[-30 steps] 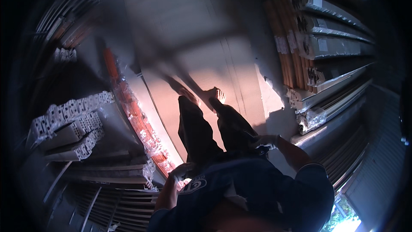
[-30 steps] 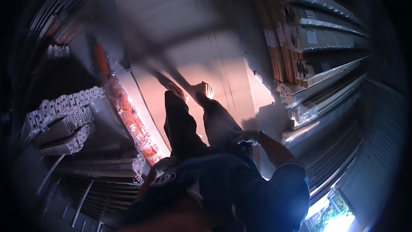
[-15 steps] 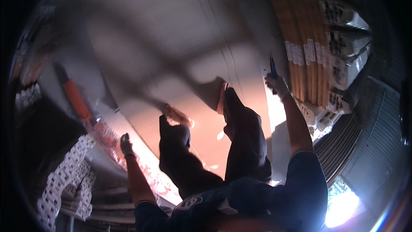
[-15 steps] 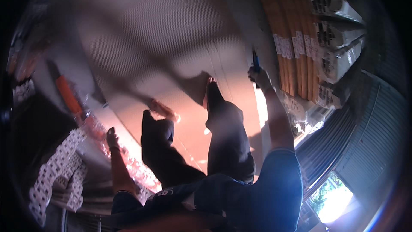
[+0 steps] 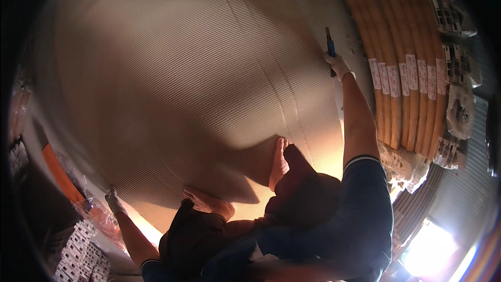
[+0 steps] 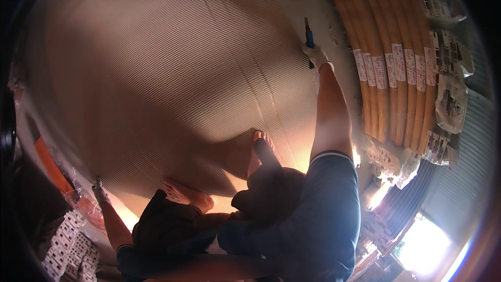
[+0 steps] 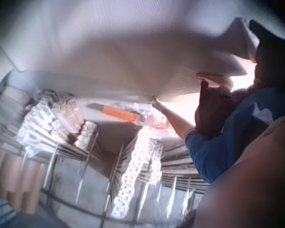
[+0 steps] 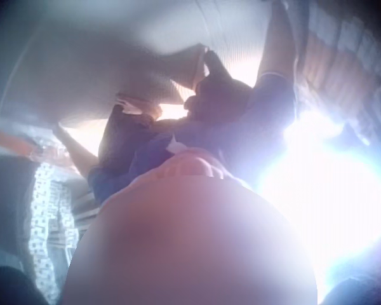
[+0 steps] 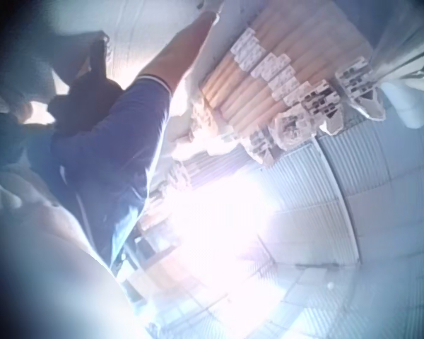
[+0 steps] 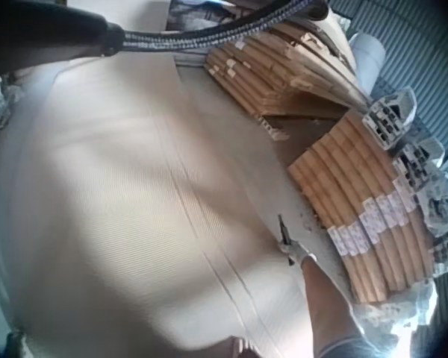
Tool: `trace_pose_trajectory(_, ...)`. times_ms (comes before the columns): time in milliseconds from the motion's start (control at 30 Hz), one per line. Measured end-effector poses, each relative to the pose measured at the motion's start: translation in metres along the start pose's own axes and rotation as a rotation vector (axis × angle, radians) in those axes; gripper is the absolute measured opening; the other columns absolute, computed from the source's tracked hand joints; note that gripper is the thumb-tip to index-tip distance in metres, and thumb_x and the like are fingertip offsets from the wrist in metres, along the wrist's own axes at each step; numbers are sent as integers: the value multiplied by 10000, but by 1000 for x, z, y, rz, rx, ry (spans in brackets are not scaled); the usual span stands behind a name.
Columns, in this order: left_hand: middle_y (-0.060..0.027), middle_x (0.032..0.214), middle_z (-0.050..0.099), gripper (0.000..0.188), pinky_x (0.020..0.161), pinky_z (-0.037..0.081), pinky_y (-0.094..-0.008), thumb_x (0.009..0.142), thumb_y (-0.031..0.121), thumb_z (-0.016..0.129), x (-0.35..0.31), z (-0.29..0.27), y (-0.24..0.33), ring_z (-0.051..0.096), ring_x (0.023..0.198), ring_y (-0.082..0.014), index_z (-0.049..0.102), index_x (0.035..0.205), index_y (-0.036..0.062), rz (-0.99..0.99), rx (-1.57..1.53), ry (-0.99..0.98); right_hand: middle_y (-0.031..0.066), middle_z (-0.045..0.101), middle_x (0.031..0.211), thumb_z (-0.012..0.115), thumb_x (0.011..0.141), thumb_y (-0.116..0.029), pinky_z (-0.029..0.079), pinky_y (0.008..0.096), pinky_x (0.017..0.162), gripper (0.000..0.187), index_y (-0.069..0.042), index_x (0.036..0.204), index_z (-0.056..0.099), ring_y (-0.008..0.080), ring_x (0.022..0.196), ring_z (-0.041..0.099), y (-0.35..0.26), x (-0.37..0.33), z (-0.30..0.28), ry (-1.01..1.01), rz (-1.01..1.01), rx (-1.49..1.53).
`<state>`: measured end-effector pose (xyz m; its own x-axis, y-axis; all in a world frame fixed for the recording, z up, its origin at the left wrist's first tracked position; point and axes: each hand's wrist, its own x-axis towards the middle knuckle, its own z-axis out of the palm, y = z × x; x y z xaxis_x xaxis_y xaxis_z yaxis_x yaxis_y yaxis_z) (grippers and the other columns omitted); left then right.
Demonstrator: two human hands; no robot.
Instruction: The person repeatedly picks up large corrugated panels, places them on the floor, and cuts them into smaller pieces using a utility knife. The cut pieces are set aside on the floor.
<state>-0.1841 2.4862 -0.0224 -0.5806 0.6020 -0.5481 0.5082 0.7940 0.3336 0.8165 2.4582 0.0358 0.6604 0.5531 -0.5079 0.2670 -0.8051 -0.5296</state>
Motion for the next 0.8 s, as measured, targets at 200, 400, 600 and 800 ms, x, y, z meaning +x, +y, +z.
trace_pose_trajectory(200, -170, 1133, 595, 672, 918, 415, -385, 808, 562, 630, 5, 5, 1, 549, 1065, -304, 527, 1177, 9, 32, -4, 171, 57, 631, 887, 645, 845, -393, 434, 314, 750, 444, -17, 1079, 635, 166, 807, 574, 8, 3, -10, -53, 8, 3)
trace_pose_trajectory(400, -81, 1444, 391, 881, 1026, 345, -481, 798, 607, 606, 14, 2, 4, 350, 1329, -315, 295, 1435, 83, -63, 59, 43, 94, 641, 954, 661, 833, -440, 431, 307, 774, 556, 35, 1117, 612, 170, 843, 581, 13, 7, -14, -170, 26, 112)
trace_pose_trajectory(600, -170, 1298, 539, 758, 1003, 384, -396, 841, 628, 525, 0, 3, 9, 497, 1207, -330, 471, 1329, 51, -2, 102, 121, 108, 630, 1005, 649, 843, -441, 427, 308, 806, 565, 34, 1145, 597, 190, 893, 573, 20, 13, -7, -142, 27, 68)
trace_pose_trajectory(800, -167, 1310, 531, 769, 1016, 376, -395, 848, 632, 504, -16, 10, 19, 486, 1221, -331, 447, 1342, 44, 56, 137, 112, 100, 631, 1038, 626, 857, -430, 418, 313, 853, 546, -2, 1193, 585, 196, 943, 573, 30, 22, 5, -55, -19, -30)
